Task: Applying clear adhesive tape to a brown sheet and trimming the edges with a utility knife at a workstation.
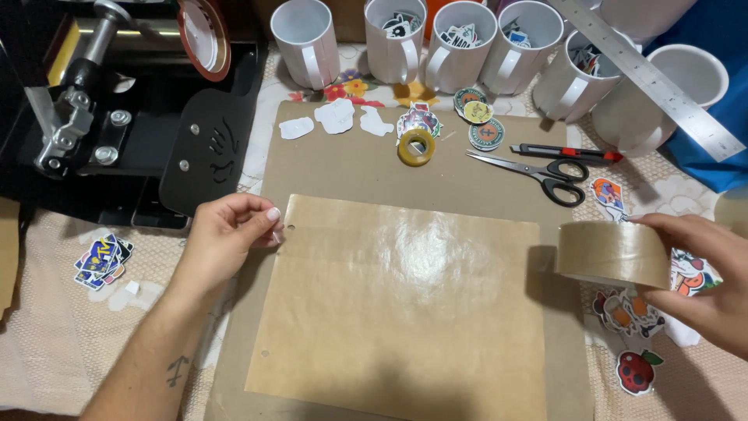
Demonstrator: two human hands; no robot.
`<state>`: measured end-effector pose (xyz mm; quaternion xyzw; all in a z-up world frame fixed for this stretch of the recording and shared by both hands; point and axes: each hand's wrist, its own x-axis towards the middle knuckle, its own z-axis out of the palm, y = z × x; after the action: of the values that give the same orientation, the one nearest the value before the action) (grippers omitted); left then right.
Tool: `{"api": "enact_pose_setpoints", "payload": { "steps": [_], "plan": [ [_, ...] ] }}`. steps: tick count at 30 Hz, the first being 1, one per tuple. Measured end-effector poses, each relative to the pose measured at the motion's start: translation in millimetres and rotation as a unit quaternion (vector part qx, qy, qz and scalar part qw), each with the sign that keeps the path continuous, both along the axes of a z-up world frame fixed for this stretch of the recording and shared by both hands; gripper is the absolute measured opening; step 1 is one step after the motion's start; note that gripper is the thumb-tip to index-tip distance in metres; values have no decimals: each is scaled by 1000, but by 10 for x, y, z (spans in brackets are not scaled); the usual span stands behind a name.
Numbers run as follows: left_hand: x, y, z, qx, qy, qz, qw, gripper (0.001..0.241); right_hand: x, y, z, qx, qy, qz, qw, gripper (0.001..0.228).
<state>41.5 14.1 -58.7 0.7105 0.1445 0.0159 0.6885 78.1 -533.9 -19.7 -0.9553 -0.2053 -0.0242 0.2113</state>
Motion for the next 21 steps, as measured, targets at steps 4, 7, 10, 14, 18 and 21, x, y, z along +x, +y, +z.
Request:
{"api": "enact_pose_setpoints", "payload": {
  "steps": [4, 7, 10, 14, 18, 21],
  "plan": [
    [-28, -165, 150, 108, -32, 24, 993, 9, -73, -82, -53, 19, 14, -3, 1000, 86],
    [-59, -185, 177, 135, -80, 36, 987, 14, -189, -236, -186, 43, -19, -18, 999, 81],
    [-83, -179, 173, 68, -103, 44, 991, 10, -293, -397, -351, 193, 21, -46, 980, 76],
    [-133, -210, 235, 67, -105, 63, 990, 7, -398, -455, -458, 139, -26, -104, 985, 91],
    [-187, -210, 294, 137, -117, 83, 980, 7, -369, -520, -346, 67, -81, -27, 994, 85],
    [-234, -220, 252, 155, -136, 87, 975, 9, -373, -496, -222, -1, -76, -36, 996, 80]
  ]
}}
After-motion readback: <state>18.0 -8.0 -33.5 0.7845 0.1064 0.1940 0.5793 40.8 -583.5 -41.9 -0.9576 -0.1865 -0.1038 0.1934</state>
